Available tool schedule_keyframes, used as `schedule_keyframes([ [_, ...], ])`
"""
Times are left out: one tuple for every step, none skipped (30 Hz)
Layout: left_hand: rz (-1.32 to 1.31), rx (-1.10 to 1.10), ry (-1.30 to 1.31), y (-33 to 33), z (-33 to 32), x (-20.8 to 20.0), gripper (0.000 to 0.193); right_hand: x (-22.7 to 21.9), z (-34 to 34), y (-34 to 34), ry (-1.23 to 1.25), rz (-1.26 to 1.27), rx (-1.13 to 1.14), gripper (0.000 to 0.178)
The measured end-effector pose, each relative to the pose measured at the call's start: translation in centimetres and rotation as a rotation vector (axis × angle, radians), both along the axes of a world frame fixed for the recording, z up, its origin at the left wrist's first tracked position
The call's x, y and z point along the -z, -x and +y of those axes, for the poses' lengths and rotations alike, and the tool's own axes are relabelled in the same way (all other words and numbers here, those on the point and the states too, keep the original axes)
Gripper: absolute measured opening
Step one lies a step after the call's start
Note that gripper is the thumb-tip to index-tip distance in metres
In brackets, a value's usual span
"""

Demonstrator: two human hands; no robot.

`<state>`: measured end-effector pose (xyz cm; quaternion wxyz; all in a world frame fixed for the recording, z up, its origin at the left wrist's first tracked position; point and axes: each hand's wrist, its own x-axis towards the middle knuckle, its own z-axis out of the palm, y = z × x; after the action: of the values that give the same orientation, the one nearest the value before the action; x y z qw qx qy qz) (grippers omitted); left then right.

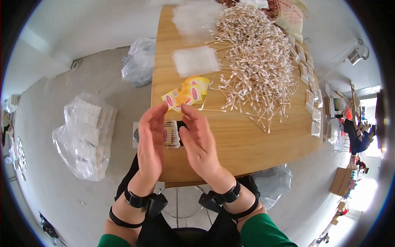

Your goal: Sorting cotton swabs into bundles and placing them into small plastic bags with labels.

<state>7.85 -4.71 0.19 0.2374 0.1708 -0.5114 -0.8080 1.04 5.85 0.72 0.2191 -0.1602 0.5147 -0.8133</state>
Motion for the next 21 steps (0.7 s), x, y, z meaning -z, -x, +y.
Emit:
schedule_keyframes([
  [-0.017, -0.067, 0.027, 0.6, 0.1, 0.0, 0.057, -0.8, 1.1, 1.3, -0.277, 0.247, 0.016, 0.041],
  [-0.015, -0.058, 0.029, 0.7, 0.1, 0.3, 0.057, -1.3, 2.3, 2.8, -0.559, 0.49, 0.034, 0.038],
  [0.007, -0.016, 0.049, 0.8, -0.1, 0.6, 0.054, -1.1, 3.3, 4.7, -0.755, 0.922, 0.181, 0.032],
  [0.029, 0.025, 0.07, 1.0, 0.0, 0.9, 0.052, -0.9, 4.4, 5.4, -0.763, 0.927, 0.194, 0.032],
  [0.048, 0.011, 0.094, 0.8, 0.2, 0.8, 0.047, -1.0, 5.0, 5.8, -0.859, 0.92, 0.186, 0.033],
  [0.054, 0.021, 0.095, 0.8, 0.5, 0.7, 0.047, -0.9, 5.6, 6.1, -0.954, 0.91, 0.177, 0.034],
  [0.027, 0.04, 0.198, 0.8, 0.8, 0.6, 0.042, -0.8, 6.1, 6.3, -0.983, 0.957, 0.168, 0.029],
  [-0.002, 0.058, 0.303, 0.8, 1.1, 0.5, 0.038, -0.8, 6.5, 6.3, -0.987, 0.955, 0.178, 0.029],
  [-0.051, 0.082, 0.335, 0.9, 1.5, 0.0, 0.031, -0.7, 6.8, 6.2, -1.044, 0.917, 0.12, 0.027],
  [-0.047, 0.091, 0.337, 1.2, 2.0, -0.3, 0.031, -0.7, 7.2, 6.1, -1.1, 0.877, 0.061, 0.025],
  [-0.107, 0.115, 0.47, 1.5, 2.4, -0.6, 0.031, -0.3, 7.5, 6.2, -1.075, 0.893, 0.08, 0.022],
  [-0.166, 0.139, 0.604, 1.8, 2.8, -0.7, 0.031, -0.3, 7.9, 6.2, -1.072, 0.891, 0.085, 0.022],
  [-0.153, 0.143, 0.738, 2.3, 3.2, -0.2, 0.035, -0.5, 8.3, 6.1, -1.052, 0.839, 0.122, 0.021],
  [-0.156, 0.142, 0.745, 3.0, 3.6, -0.2, 0.035, -0.5, 8.4, 6.1, -1.028, 0.786, 0.154, 0.02],
  [-0.144, 0.115, 0.916, 3.9, 4.2, -0.3, 0.037, -0.5, 8.4, 6.2, -1.02, 0.783, 0.154, 0.02],
  [-0.131, 0.089, 1.088, 4.4, 4.7, -0.3, 0.039, -0.5, 8.2, 6.2, -1.076, 0.802, 0.143, 0.02],
  [-0.174, 0.097, 1.115, 4.8, 5.2, -0.1, 0.041, -0.5, 8.3, 6.3, -1.142, 0.819, 0.14, 0.019],
  [-0.169, 0.106, 1.119, 5.0, 5.5, 0.1, 0.041, -0.5, 8.4, 6.3, -1.144, 0.812, 0.149, 0.019],
  [-0.206, 0.105, 1.21, 5.0, 5.7, 0.3, 0.042, -0.3, 8.4, 6.3, -1.132, 0.879, 0.136, 0.019],
  [-0.239, 0.105, 1.3, 5.2, 5.9, 0.4, 0.042, -0.2, 8.5, 6.3, -1.122, 0.945, 0.123, 0.019],
  [-0.261, 0.133, 1.293, 5.4, 6.3, 0.3, 0.042, 0.2, 8.7, 6.3, -1.096, 0.965, 0.138, 0.022],
])
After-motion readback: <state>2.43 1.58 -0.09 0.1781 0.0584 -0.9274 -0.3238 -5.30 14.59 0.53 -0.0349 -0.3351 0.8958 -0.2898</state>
